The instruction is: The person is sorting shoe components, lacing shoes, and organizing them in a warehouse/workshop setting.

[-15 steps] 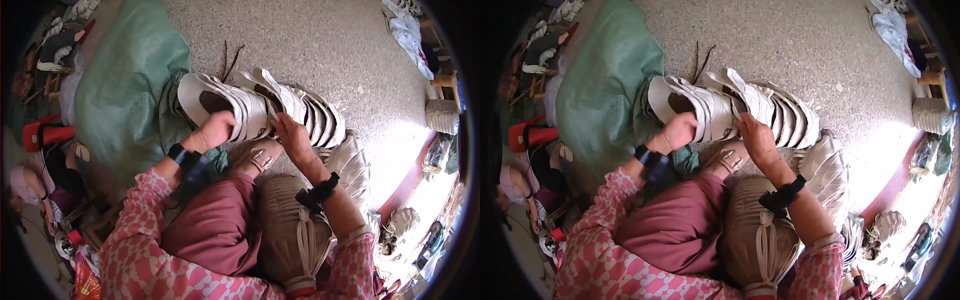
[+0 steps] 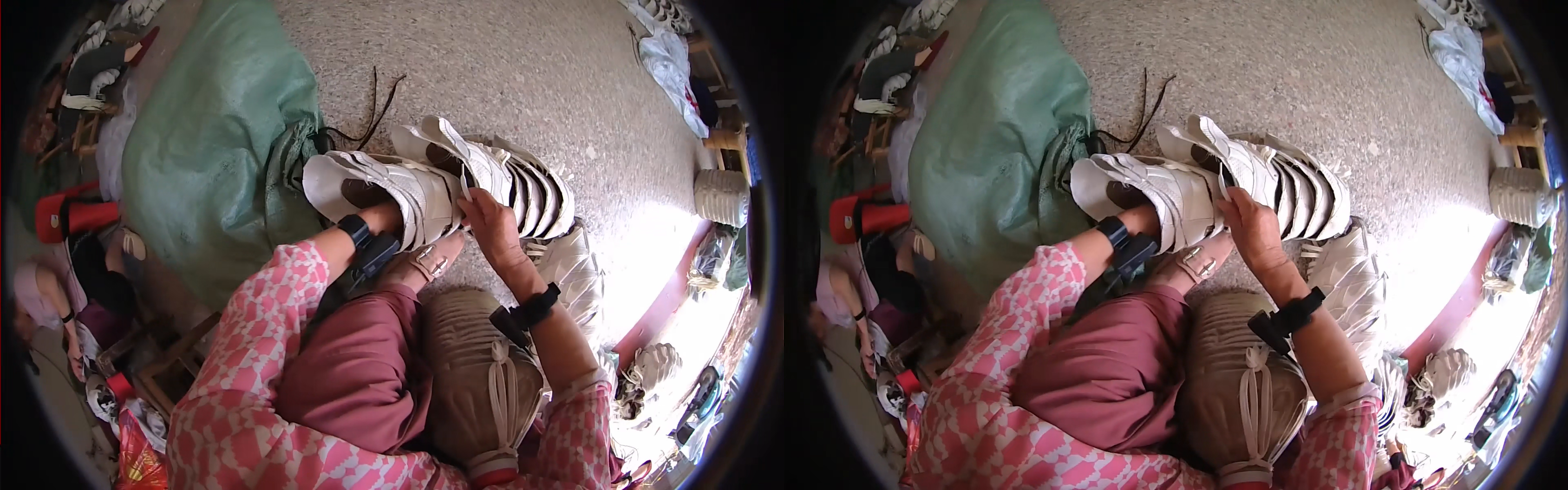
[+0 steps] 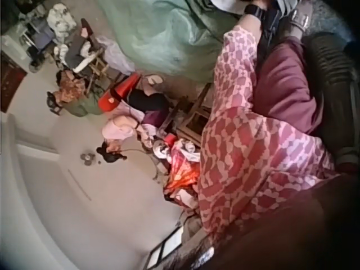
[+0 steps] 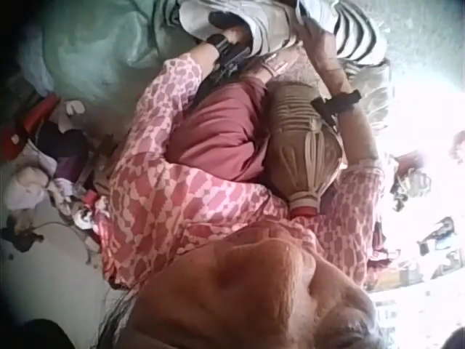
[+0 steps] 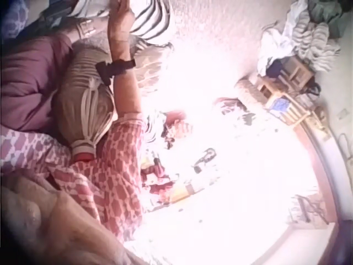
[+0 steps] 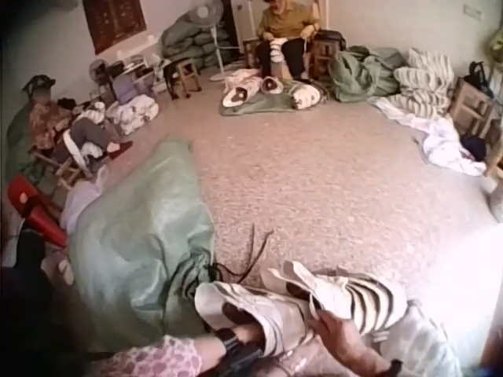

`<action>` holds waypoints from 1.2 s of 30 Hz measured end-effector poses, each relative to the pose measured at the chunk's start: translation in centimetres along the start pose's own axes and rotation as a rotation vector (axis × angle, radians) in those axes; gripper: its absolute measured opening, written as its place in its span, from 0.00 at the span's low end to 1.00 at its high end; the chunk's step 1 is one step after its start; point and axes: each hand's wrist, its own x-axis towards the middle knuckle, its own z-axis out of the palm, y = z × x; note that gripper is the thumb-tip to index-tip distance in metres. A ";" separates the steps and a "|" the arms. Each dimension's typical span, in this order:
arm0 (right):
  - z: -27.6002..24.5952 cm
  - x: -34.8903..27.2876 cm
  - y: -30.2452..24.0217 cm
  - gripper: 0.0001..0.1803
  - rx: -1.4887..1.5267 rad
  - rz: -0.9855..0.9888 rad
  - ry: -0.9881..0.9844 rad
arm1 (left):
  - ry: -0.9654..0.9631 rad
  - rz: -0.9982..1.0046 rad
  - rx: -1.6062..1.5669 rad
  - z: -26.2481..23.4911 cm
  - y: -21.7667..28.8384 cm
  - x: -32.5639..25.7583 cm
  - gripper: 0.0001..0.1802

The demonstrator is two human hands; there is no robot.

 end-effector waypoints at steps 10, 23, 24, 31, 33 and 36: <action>-1.6 0.2 -0.8 0.12 0.075 -0.002 0.002 | 0.055 0.025 0.005 1.4 1.6 -0.7 0.25; -0.7 -0.2 0.8 0.12 -0.029 -0.156 -0.016 | 0.184 0.001 0.062 -0.4 3.1 3.3 0.24; -0.7 -0.2 0.8 0.12 -0.055 -0.165 -0.009 | 0.187 0.001 0.058 -0.6 2.6 2.9 0.24; -0.8 -0.2 0.7 0.13 -0.059 -0.154 -0.039 | 0.238 -0.016 0.064 -1.8 2.0 3.7 0.24; -1.0 -0.2 0.5 0.13 -0.052 -0.143 -0.036 | 0.254 -0.016 0.065 -1.6 2.2 3.8 0.23; -1.5 -0.4 0.6 0.12 0.053 -0.053 -0.039 | 0.270 -0.008 0.062 -1.0 2.3 3.3 0.23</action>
